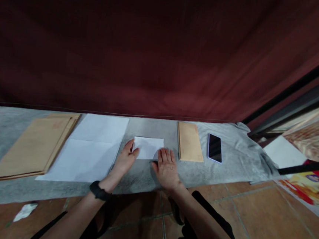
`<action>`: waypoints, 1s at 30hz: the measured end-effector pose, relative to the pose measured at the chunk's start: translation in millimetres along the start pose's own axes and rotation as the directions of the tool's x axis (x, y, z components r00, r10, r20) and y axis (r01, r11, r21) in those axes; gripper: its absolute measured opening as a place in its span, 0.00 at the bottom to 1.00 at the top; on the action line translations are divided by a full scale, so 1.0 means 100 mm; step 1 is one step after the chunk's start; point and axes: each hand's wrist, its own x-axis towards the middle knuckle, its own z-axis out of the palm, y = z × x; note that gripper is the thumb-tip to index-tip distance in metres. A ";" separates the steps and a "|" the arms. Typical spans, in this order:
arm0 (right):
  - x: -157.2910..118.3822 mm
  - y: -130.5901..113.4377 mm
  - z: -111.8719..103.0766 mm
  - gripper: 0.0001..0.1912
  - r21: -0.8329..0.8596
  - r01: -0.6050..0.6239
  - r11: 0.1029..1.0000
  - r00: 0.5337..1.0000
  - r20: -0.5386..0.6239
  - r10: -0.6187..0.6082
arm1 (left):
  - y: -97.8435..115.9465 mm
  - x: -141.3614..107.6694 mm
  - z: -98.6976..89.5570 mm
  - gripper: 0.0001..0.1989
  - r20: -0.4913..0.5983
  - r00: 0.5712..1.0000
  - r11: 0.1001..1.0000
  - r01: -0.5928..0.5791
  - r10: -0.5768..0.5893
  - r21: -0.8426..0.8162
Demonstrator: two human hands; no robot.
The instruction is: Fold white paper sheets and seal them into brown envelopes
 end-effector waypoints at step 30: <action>0.30 -0.07 0.03 0.21 0.939 -0.279 -0.200 0.847 0.339 0.409 | 0.30 -0.06 0.02 0.45 0.305 0.941 0.808 0.293 -0.148 -0.511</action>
